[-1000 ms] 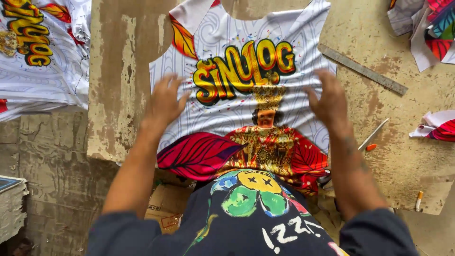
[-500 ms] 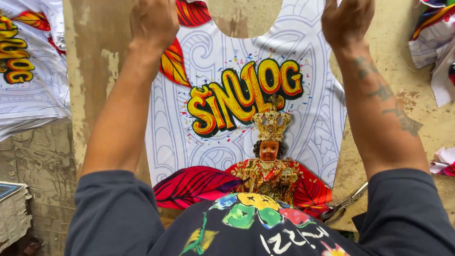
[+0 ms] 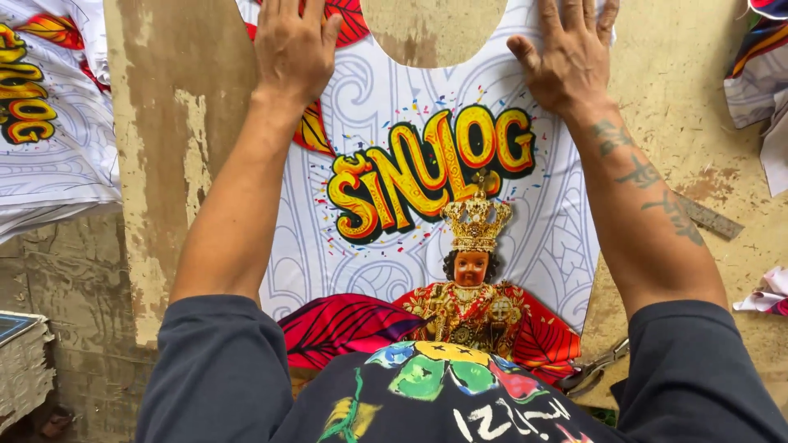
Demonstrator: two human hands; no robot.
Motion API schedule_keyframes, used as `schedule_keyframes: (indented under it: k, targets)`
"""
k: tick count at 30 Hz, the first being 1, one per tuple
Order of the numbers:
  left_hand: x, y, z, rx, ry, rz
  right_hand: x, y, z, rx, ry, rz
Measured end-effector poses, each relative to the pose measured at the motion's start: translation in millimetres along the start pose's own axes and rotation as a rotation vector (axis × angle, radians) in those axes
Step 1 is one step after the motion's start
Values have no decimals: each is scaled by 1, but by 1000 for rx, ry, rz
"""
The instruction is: Cutting out garment patterns from printed fabric using industrial scissors and a metal ruler for guidance.
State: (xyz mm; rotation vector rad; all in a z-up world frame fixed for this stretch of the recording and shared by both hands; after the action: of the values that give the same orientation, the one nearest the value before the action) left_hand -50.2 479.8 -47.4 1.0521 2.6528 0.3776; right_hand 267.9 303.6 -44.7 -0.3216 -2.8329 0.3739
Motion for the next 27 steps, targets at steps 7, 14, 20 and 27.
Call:
schedule_keyframes:
  k: [7,14,20,27]
  targets:
    - [6,-26,21,286,-132,-183,5,-10,3,-2,4,-53]
    - [9,-44,-11,468,-138,-281,-50,-30,4,-161,67,84]
    - [-10,-190,-122,111,-203,-580,-51,-190,-8,-523,185,56]
    - [-56,-340,-99,105,158,-554,49,-367,74,-529,141,-45]
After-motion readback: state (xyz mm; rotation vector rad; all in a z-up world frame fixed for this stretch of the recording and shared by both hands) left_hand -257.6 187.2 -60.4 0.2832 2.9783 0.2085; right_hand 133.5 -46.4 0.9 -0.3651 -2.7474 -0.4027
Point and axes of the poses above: each hand's wrist, its own y-axis towards the middle knuckle, its own z-axis out of the palm, x = y × z, the point moved 9 cm from there along y, towards the middle knuckle, and after that the axes turned 6 degrees about -z, right-handed, at the moved point
